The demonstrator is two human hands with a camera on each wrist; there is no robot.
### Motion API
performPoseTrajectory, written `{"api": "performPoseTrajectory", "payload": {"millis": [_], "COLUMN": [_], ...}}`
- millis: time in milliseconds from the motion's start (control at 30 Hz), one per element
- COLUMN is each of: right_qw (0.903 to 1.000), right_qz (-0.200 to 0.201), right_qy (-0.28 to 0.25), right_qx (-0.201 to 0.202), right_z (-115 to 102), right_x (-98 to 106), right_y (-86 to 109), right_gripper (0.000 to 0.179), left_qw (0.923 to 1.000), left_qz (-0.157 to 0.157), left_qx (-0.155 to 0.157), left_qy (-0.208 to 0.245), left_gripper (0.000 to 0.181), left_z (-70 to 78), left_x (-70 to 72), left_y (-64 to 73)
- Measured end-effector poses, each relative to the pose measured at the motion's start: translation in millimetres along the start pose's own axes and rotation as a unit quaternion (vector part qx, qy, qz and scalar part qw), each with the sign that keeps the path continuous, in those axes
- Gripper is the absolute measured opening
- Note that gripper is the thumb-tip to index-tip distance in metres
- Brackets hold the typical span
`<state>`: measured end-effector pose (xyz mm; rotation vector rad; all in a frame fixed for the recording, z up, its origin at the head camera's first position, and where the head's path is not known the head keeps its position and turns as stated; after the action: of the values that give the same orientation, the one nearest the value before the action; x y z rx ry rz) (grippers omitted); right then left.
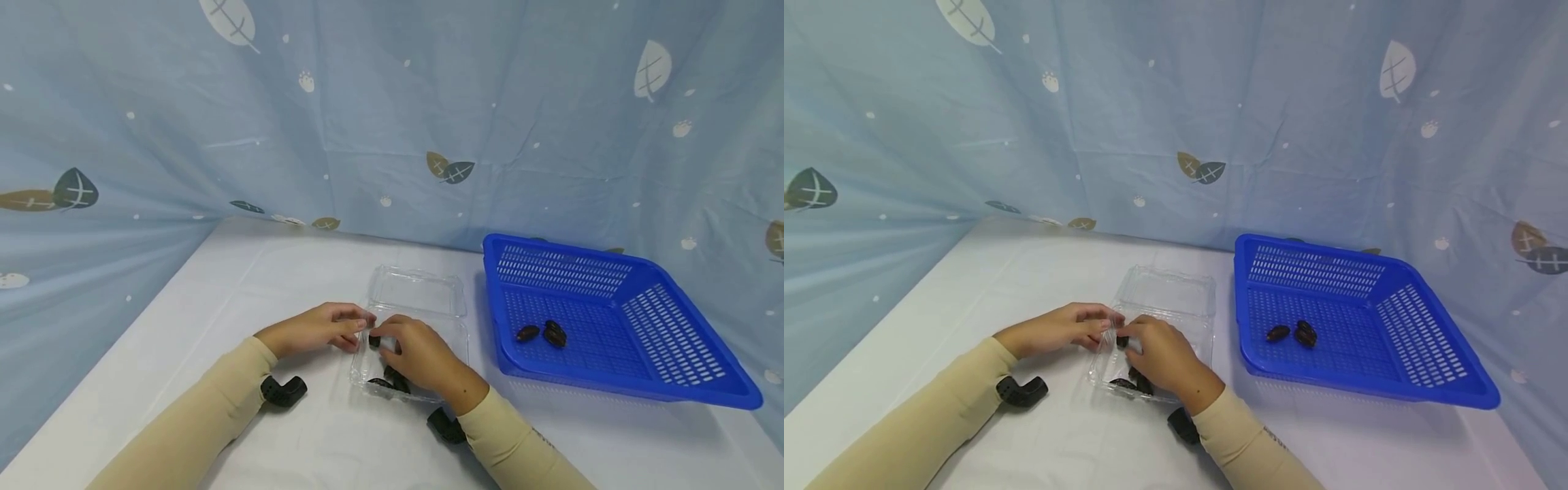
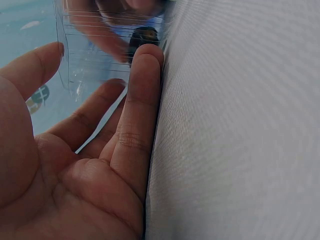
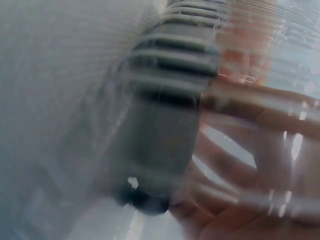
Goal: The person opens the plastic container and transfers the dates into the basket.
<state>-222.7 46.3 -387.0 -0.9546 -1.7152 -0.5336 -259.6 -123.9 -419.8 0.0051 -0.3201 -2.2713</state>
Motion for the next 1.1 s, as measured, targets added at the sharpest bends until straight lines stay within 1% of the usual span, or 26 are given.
{"api": "performPoseTrajectory", "payload": {"millis": [200, 267, 433, 733, 967, 1100], "right_qw": [0.9993, 0.9991, 0.9991, 0.999, 0.9988, 0.9989], "right_qz": [0.009, 0.012, 0.017, 0.019, 0.024, 0.025], "right_qy": [-0.018, -0.019, -0.02, -0.017, -0.012, -0.007], "right_qx": [-0.031, -0.035, -0.033, -0.037, -0.04, -0.038], "right_z": [3.0, 3.5, 4.0, 5.1, 4.9, 4.4], "right_x": [0.8, 1.2, 0.5, 1.3, 0.6, 0.8], "right_y": [0.7, 0.6, 0.5, -1.5, -1.6, -1.6], "right_gripper": [0.027, 0.026, 0.026, 0.023, 0.02, 0.02], "left_qw": [1.0, 1.0, 1.0, 0.9998, 0.9999, 0.9999], "left_qz": [-0.001, -0.001, 0.002, 0.002, 0.004, 0.002], "left_qx": [-0.004, -0.004, 0.0, 0.0, 0.003, -0.001], "left_qy": [-0.009, -0.007, -0.003, -0.018, -0.012, -0.01], "left_gripper": [0.049, 0.049, 0.048, 0.05, 0.049, 0.048], "left_z": [0.1, 1.0, 0.6, 0.1, -1.6, -1.4], "left_x": [-0.2, -0.2, -0.8, 1.6, 1.8, 1.6], "left_y": [-0.8, -0.1, 0.4, 0.0, 0.2, 0.2]}}
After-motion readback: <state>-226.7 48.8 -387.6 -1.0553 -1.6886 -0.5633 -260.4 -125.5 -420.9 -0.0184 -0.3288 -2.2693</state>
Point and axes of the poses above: each hand's wrist, its own y-axis away from the middle knuckle, its own x-axis out of the back of the hand, z = x × y, the point moved 5 cm from there along -y, towards the middle knuckle, and after that the axes turned 7 degrees about y, right-handed, at the moved point
